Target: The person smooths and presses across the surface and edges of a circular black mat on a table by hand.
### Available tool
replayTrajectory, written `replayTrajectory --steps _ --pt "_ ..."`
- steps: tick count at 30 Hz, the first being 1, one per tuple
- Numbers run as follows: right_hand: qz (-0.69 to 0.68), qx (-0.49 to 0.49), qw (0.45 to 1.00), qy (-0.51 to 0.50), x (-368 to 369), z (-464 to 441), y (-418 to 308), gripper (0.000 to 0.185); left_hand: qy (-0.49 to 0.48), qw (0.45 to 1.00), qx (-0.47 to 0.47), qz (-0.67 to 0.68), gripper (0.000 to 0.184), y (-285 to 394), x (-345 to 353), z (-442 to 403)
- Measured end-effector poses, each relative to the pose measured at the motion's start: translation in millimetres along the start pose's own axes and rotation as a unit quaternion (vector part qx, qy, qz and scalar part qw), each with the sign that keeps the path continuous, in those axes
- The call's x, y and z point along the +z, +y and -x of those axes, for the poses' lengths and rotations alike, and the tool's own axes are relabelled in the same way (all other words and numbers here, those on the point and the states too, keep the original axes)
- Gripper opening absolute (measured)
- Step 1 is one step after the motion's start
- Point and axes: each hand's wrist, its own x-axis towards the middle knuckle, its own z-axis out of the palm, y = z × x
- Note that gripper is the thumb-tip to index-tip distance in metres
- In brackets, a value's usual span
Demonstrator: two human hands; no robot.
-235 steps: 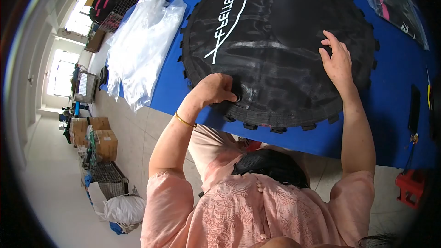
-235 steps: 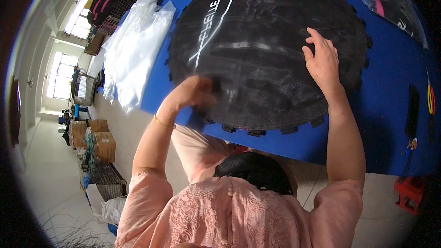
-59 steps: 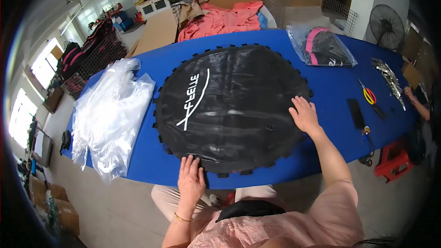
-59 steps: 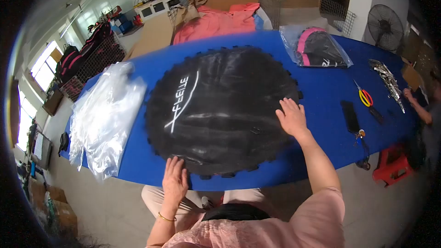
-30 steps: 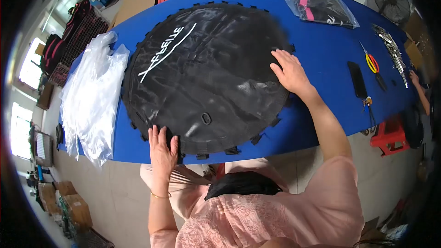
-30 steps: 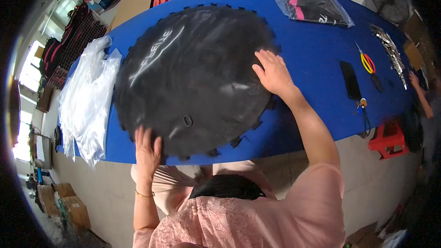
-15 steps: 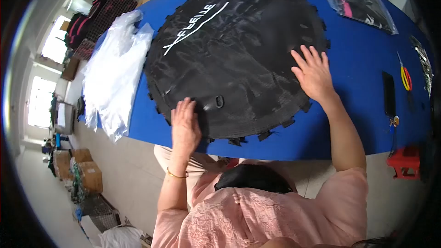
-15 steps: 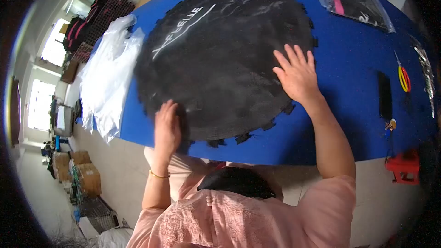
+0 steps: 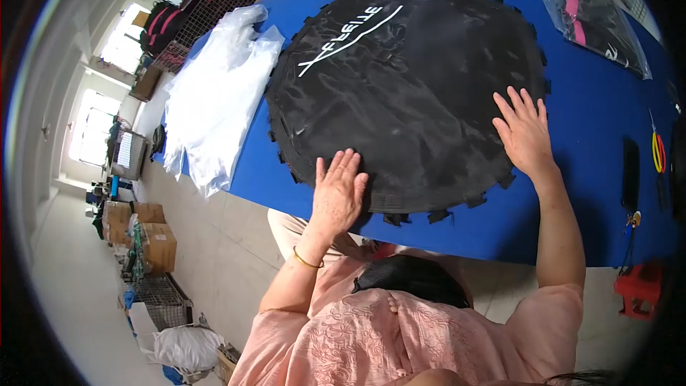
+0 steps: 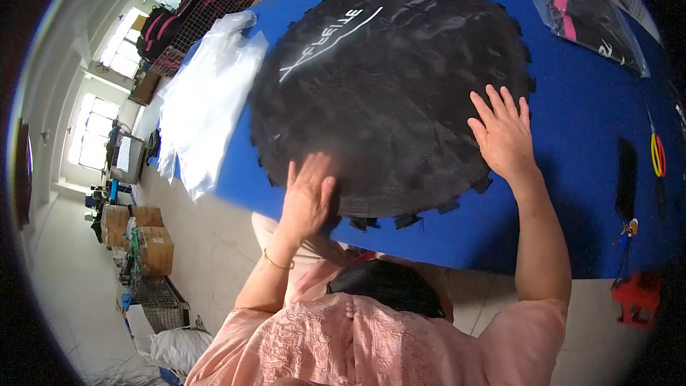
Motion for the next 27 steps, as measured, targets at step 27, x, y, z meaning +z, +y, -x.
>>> replayTrajectory --steps 27 --pt "-0.005 -0.004 1.0 -0.006 5.6 1.7 4.2 0.048 0.013 0.997 0.06 0.055 0.044 -31.6 -2.6 -3.9"
